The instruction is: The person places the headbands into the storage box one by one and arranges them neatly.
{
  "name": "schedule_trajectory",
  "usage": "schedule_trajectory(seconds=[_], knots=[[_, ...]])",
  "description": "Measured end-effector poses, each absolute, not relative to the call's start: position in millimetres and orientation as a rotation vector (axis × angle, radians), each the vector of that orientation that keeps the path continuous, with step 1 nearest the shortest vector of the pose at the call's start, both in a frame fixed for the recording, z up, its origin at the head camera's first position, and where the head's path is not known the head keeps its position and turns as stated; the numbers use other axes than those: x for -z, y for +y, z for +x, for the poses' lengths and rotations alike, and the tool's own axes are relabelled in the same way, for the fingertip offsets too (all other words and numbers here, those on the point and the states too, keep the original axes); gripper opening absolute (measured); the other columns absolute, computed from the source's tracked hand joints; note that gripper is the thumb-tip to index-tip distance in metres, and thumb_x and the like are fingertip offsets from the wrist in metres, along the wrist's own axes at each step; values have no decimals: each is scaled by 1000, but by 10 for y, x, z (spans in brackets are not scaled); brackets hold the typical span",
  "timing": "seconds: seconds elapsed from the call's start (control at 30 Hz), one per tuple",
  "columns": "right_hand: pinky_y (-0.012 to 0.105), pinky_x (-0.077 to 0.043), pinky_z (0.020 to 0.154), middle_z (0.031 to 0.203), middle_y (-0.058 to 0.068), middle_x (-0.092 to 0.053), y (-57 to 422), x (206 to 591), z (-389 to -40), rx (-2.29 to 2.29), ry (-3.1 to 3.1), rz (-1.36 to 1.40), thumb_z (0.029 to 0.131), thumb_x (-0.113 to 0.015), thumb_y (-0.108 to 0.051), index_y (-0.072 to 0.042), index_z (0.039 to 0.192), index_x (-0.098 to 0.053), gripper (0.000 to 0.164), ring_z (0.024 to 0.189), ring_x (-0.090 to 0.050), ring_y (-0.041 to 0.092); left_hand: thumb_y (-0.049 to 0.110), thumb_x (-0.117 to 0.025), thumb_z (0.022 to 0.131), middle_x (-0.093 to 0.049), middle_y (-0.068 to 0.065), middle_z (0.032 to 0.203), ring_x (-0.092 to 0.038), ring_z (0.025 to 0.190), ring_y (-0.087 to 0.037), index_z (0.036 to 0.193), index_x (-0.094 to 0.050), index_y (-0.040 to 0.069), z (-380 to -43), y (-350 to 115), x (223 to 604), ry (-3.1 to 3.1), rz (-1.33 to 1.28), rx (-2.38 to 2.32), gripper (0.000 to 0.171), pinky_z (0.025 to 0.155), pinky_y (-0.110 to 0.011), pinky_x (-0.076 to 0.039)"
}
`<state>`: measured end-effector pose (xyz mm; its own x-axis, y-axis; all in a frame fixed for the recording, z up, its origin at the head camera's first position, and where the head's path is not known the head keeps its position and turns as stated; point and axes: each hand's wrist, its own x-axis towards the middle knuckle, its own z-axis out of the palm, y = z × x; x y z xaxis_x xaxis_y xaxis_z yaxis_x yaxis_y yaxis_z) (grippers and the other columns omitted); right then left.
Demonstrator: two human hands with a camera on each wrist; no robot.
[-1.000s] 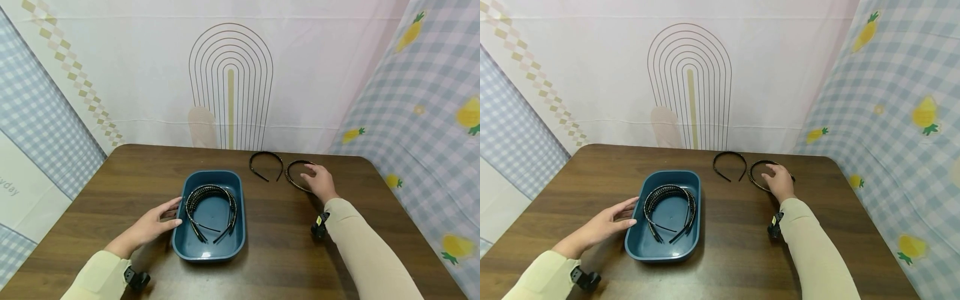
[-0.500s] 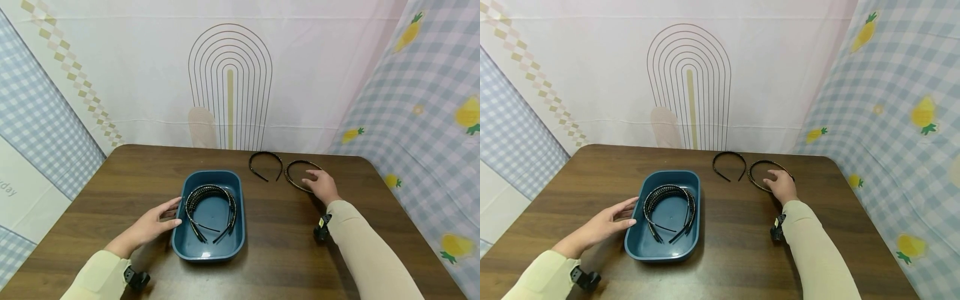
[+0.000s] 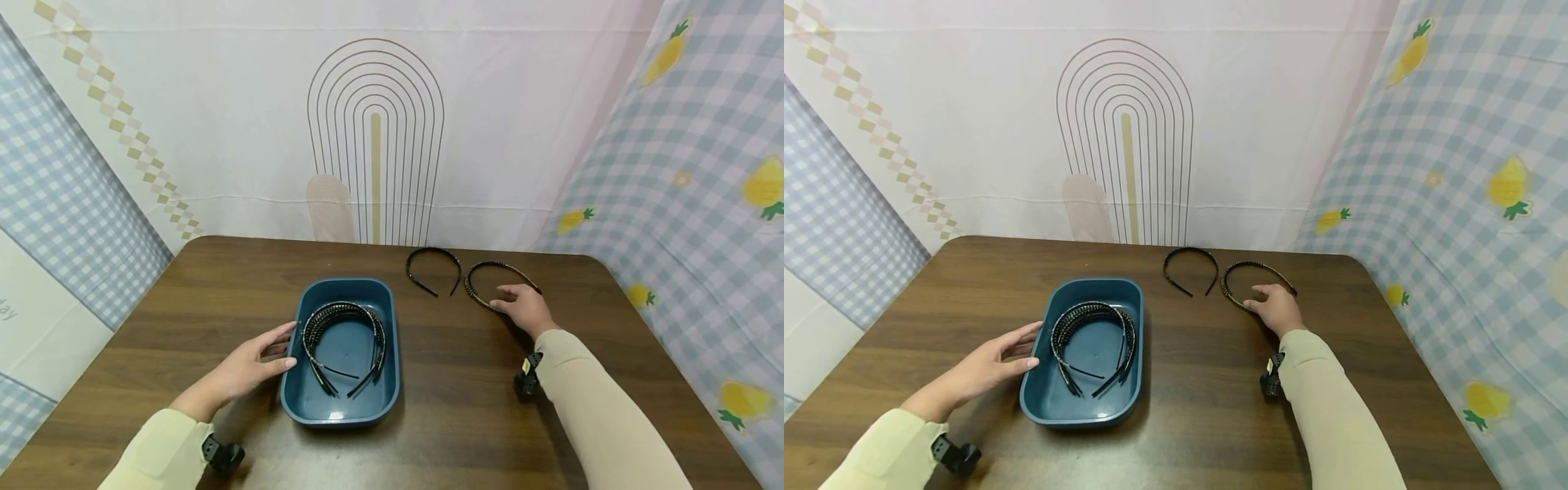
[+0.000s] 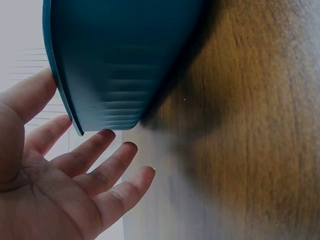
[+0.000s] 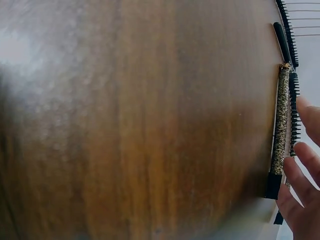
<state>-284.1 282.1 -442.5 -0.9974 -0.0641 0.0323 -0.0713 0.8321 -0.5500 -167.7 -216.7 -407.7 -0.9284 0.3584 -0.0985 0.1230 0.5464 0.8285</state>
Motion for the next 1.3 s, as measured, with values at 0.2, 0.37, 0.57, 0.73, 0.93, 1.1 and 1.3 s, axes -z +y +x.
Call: schedule_trajectory(seconds=[0.2, 0.37, 0.57, 0.73, 0.93, 1.1, 1.3], knots=[[55, -43, 96, 125, 26, -59, 2812, 4453, -2859, -854, -3007, 184, 90, -68, -19, 3, 127, -60, 44, 113, -58, 41, 22, -62, 96, -41, -29, 144, -44, 129, -46, 150, -30, 2, -1673, -2165, 4071, 2526, 395, -1328, 67, 101, -55, -42], [55, -43, 95, 123, 28, -58, 2787, 4443, -2843, -812, -3002, 231, 88, -69, -13, 4, 121, -64, 37, 111, -56, 42, 22, -62, 96, -41, -29, 144, -43, 129, -46, 150, -30, 2, -1676, -2165, 4070, 2526, 406, -1329, 67, 101, -55, -41], [56, -40, 98, 121, 27, -61, 2731, 4410, -2821, -770, -3036, 265, 90, -66, -10, 3, 117, -67, 29, 116, -52, 44, 22, -62, 96, -40, -29, 145, -43, 129, -46, 150, -30, 1, -1679, -2167, 4067, 2527, 410, -1327, 66, 101, -55, -41], [55, -41, 98, 116, 26, -63, 2685, 4402, -2798, -756, -3045, 298, 91, -63, -6, 5, 113, -68, 25, 114, -53, 44, 21, -62, 96, -40, -29, 144, -43, 129, -46, 150, -30, 1, -1678, -2169, 4064, 2524, 410, -1331, 66, 101, -55, -41], [53, -45, 92, 112, 25, -64, 2649, 4393, -2765, -736, -3039, 297, 92, -62, -4, 5, 112, -69, 23, 108, -56, 42, 23, -62, 96, -41, -29, 144, -43, 129, -46, 150, -30, 1, -1679, -2168, 4064, 2527, 408, -1328, 66, 101, -55, -41], [52, -46, 89, 107, 24, -64, 2649, 4390, -2753, -702, -3036, 305, 92, -61, -4, 5, 111, -68, 22, 103, -58, 40, 22, -62, 96, -41, -29, 144, -43, 130, -46, 150, -30, 1, -1684, -2166, 4070, 2519, 410, -1339, 66, 102, -55, -41], [52, -48, 86, 104, 22, -64, 2657, 4382, -2767, -681, -3006, 320, 93, -59, -3, 5, 112, -67, 23, 100, -58, 39, 21, -62, 95, -41, -29, 144, -44, 129, -46, 150, -31, 1, -1683, -2166, 4078, 2524, 410, -1343, 66, 102, -55, -40]])
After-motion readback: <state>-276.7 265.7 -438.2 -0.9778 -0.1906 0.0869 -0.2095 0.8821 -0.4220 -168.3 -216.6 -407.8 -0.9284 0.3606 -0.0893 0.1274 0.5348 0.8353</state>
